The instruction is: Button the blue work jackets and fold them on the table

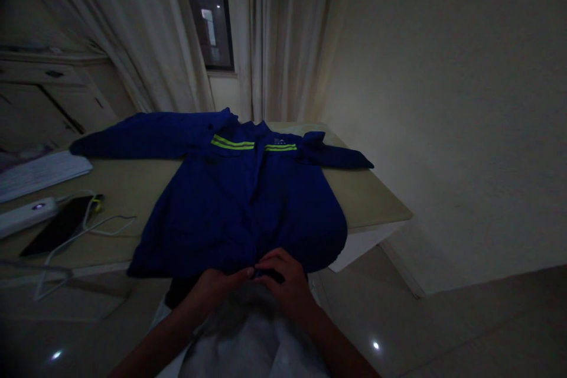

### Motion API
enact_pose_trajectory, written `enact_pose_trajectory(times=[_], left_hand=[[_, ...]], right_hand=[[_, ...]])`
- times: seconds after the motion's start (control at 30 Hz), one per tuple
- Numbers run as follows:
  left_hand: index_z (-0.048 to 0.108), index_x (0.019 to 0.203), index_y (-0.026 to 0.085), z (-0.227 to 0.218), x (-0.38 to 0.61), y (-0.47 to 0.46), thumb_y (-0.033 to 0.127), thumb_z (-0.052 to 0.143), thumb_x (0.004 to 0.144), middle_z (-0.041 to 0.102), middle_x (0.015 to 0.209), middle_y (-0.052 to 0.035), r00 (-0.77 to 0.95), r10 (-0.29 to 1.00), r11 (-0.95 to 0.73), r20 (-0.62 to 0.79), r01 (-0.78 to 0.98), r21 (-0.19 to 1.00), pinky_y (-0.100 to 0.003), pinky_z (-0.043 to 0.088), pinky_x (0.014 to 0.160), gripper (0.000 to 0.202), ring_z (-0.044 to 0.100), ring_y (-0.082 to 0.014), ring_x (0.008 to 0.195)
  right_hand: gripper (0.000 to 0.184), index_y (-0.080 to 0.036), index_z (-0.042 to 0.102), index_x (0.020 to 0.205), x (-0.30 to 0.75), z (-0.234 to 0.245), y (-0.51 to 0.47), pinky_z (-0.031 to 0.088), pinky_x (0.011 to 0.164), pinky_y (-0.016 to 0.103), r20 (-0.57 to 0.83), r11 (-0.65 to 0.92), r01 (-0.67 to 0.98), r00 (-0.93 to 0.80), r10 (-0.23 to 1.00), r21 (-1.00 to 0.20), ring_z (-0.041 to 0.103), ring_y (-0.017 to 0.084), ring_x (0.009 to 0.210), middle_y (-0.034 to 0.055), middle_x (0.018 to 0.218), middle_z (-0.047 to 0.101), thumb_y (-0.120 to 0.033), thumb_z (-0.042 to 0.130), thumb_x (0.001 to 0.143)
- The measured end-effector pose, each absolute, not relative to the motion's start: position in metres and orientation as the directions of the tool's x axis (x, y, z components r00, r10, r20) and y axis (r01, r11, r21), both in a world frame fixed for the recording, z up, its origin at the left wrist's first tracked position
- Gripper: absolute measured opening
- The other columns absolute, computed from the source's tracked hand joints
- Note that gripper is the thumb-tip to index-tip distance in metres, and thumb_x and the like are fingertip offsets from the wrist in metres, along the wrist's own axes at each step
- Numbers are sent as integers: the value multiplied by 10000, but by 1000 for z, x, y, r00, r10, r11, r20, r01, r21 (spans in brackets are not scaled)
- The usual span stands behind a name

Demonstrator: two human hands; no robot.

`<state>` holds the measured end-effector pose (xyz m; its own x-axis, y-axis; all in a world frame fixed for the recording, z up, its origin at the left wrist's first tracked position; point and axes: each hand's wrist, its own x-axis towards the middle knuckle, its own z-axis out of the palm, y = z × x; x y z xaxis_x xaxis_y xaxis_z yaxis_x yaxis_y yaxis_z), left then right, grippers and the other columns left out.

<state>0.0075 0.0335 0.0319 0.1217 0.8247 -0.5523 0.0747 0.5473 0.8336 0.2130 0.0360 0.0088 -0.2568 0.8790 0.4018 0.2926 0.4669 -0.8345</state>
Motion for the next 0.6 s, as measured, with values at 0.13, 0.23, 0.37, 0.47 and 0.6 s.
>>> enact_pose_trajectory(times=[0.13,0.23,0.37,0.47,0.6], left_hand=[[745,643,136,22,9,34,666,824,625,703,638,-86,107,788,591,-607,144,793,-298,486,582,536,667,-232,667],[770,678,127,15,13,34,708,821,623,748,719,-117,78,789,604,-610,90,792,-311,524,634,586,704,-258,729],[784,671,129,10,13,36,614,863,632,770,760,-152,67,776,621,-628,95,778,-328,535,609,494,731,-299,764],[796,675,148,8,9,38,549,859,666,778,765,-149,78,767,629,-637,105,770,-329,540,598,406,740,-306,774],[794,653,160,4,2,39,511,858,662,786,774,-124,94,778,604,-622,163,780,-314,548,636,357,746,-307,813]], right_hand=[[183,-237,767,1053,214,12,38,565,826,304,416,488,294,-276,866,-822,713,195,927,58,1011,732,-306,812,889],[162,-234,752,1046,213,10,37,558,828,300,441,515,310,-281,852,-799,709,191,931,55,1011,731,-270,798,896],[160,-231,735,1016,213,7,35,554,842,300,436,502,325,-258,862,-801,707,194,944,50,1012,732,-224,809,873],[160,-233,732,1010,213,6,36,550,862,308,406,470,334,-245,880,-817,709,197,958,49,1023,735,-185,791,869],[170,-231,737,1007,214,7,36,546,872,314,347,424,334,-266,899,-842,711,199,964,43,1022,744,-188,799,854]])
